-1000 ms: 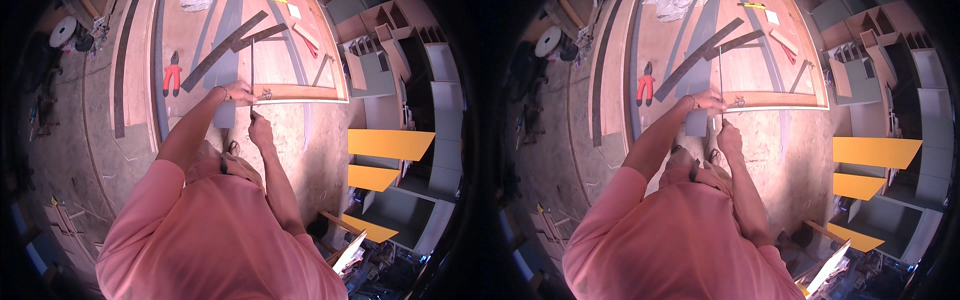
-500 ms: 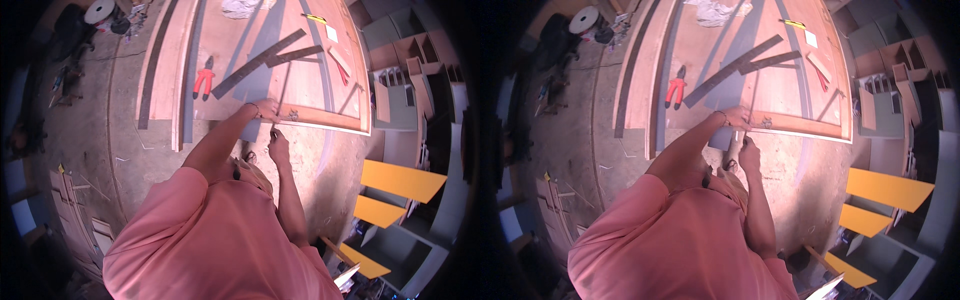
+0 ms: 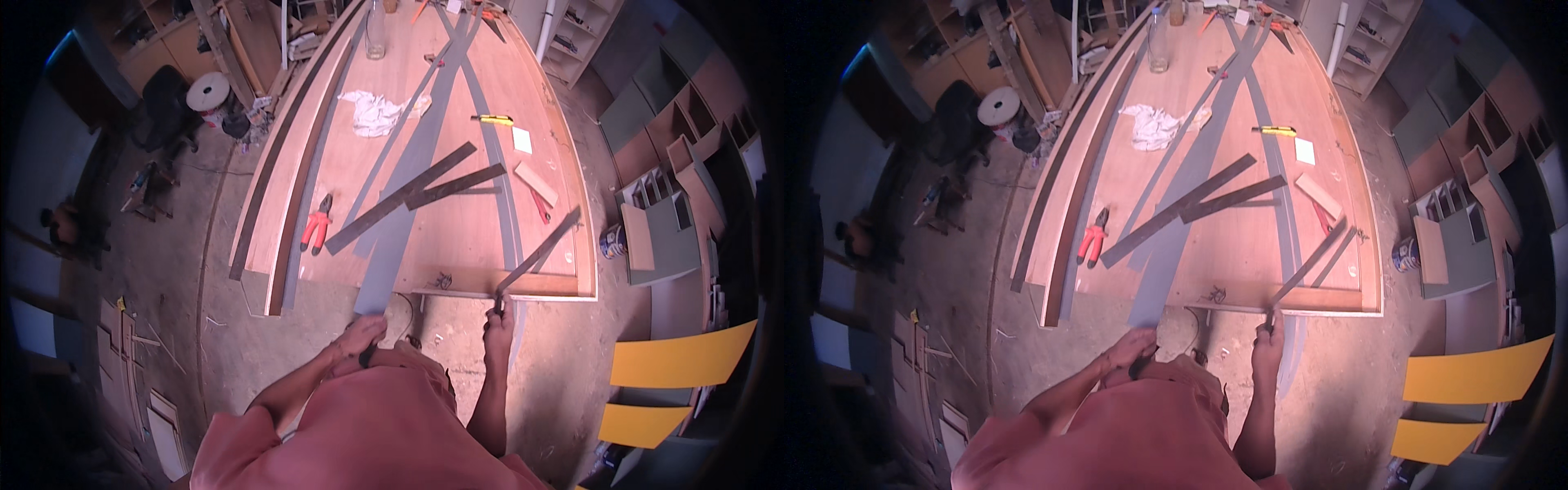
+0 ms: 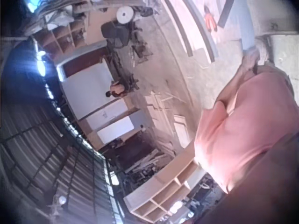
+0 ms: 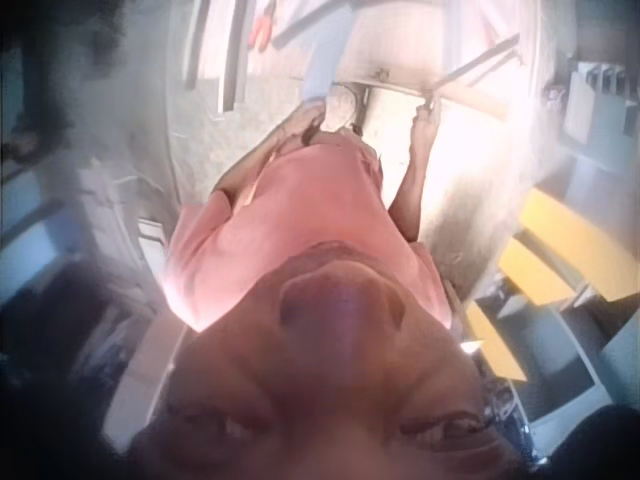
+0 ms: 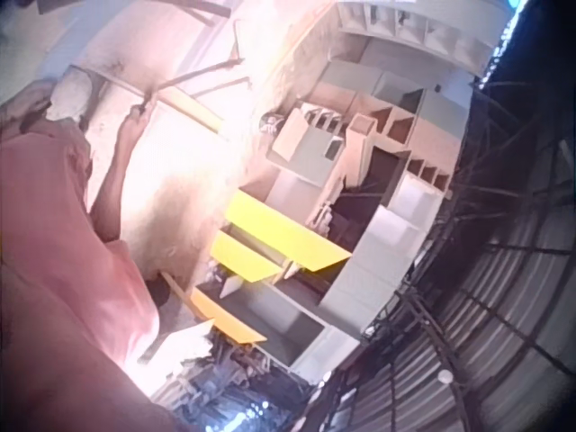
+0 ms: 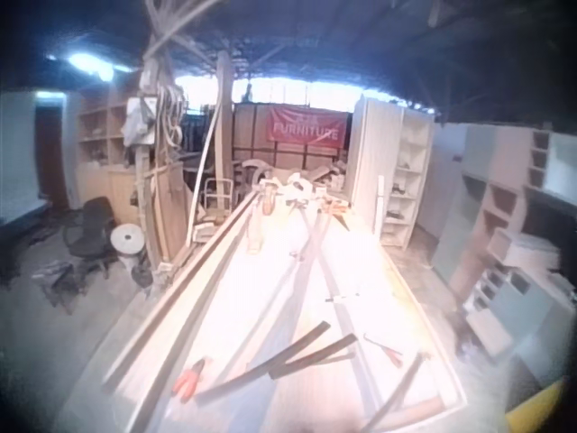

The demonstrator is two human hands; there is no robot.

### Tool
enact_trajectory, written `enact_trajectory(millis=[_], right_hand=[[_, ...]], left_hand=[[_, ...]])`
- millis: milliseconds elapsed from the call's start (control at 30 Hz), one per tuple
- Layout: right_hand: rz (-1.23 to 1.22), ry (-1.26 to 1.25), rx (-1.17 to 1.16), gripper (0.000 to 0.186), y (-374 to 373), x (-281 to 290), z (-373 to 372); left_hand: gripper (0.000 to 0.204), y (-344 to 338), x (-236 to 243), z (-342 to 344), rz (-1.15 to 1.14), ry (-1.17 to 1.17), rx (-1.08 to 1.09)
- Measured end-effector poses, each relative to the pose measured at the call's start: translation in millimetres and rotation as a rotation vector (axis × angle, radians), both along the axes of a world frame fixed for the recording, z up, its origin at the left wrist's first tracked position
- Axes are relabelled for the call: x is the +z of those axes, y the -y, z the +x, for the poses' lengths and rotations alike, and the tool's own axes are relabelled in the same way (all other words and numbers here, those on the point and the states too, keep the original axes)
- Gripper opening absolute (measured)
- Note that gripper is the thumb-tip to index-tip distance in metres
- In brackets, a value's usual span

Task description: The person measures a wooden board using a square and a pencil, then picks up a handheld power tool to prepare for cutting.

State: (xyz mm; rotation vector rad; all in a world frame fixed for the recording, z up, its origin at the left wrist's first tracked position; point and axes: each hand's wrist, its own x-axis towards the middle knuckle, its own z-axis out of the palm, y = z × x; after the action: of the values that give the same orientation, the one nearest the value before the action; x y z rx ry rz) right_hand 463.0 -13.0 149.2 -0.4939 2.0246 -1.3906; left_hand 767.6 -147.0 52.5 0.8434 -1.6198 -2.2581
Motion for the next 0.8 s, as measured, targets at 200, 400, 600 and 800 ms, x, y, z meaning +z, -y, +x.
enact_trajectory(millis=[200,400,600,800], right_hand=[[-0.239,-0.137,0.121,0.077,86.6,-32.8,-88.3],[-0.044,-0.373,0.23,0.082,160.5,-113.6,-105.4],[0.29,-0.401,0.264,0.085,198.1,-153.0,-83.0],[-0.098,-0.427,0.11,0.046,91.9,-37.3,-32.7]], left_hand=[[0.041,-61.7,4.0,46.4,-0.065,0.378,0.258],[0.037,-137.6,-39.2,125.7,0.003,0.589,0.543],[0.023,-167.8,-71.5,183.2,0.142,0.826,0.459],[0.004,-127.7,-124.0,218.0,0.088,0.645,0.158]])
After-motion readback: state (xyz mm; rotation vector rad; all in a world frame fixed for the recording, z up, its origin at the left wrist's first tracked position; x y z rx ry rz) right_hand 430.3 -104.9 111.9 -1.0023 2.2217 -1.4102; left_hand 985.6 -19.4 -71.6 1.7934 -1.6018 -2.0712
